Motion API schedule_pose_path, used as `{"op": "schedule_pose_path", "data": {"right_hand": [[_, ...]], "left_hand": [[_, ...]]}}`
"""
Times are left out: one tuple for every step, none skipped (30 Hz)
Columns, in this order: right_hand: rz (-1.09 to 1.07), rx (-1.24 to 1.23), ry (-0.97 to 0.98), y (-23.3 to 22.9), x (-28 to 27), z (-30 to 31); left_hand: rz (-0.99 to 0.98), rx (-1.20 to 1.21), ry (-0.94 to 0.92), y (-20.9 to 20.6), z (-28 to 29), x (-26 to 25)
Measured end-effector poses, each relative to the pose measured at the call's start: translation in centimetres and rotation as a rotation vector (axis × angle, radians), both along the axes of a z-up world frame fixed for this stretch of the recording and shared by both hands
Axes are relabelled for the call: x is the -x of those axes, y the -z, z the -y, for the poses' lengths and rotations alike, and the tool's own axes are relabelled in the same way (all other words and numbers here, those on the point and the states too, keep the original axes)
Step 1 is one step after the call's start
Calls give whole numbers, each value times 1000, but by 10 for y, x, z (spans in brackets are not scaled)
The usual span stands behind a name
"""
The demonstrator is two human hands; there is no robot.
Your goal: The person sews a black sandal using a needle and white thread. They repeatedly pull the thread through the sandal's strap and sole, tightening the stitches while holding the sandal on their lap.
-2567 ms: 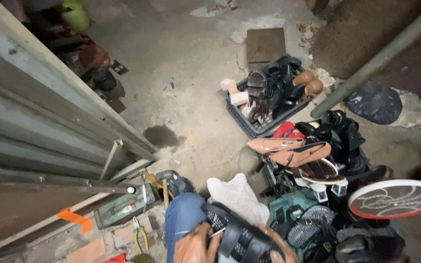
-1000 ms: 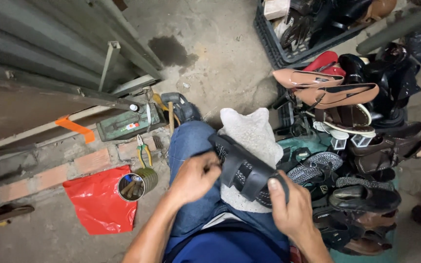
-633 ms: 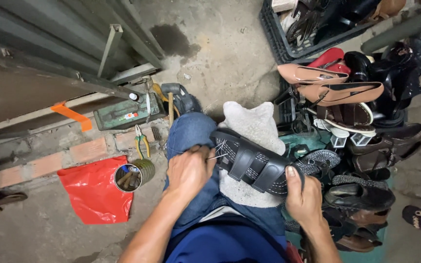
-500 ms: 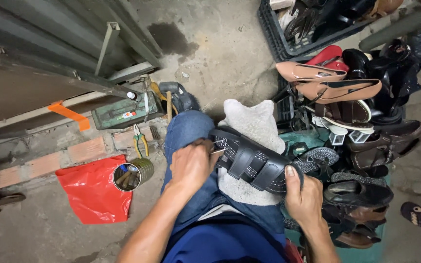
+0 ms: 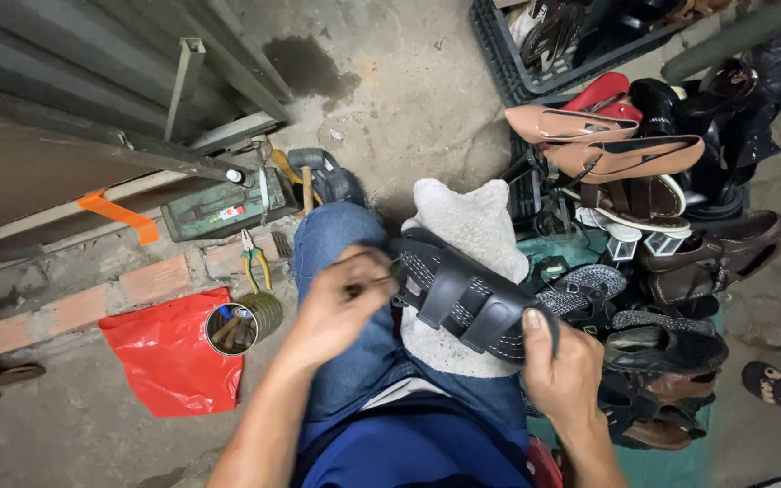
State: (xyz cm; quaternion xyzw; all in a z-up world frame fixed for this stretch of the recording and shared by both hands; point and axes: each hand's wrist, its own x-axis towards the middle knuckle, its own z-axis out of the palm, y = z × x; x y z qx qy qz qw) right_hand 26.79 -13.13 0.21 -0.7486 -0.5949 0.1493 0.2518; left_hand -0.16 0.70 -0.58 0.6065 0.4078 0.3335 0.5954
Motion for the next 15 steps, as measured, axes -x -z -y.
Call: {"op": "schedule_pose_path", "data": {"right_hand": [[-1,2,4,-9,8,-4],[49,82,-5,-19,15,-7],[99,160,-18,-29,23,-12],[98,160,-17,-32,29,-15],[97,182,-72,-36,36,-16],[96,204,-127,-39,44,-18],[97,206,-132,-34,37,-14],[70,251,-219,-28,31,-10],[43,297,-305,-23,26,-5],[44,299,-311,-24,7,-7],[-111,387,-221,-25,-11,-9],[-265,474,-130,-26,-29,-11],[-263,478,-130,-18,-66,-18],[-369,126,394,-11,-103,-25],[-450,-250,906,-5,-142,-32]], "left_hand": [[-1,2,4,-18,1,17],[42,122,45,-36,2,34],[84,240,80,-54,3,51],[84,239,81,-52,8,67],[28,227,1,-51,13,82],[-28,213,-80,-50,19,99],[-28,215,-85,-49,24,107],[-291,72,-138,-49,29,115],[-554,-69,-190,-48,34,124],[-555,-64,-195,-44,37,125],[-699,-137,-210,-39,39,126],[-843,-210,-224,-35,41,126],[-842,-207,-223,-29,42,128],[-861,-253,-255,-23,43,129],[-876,-300,-287,-16,45,130]]}}
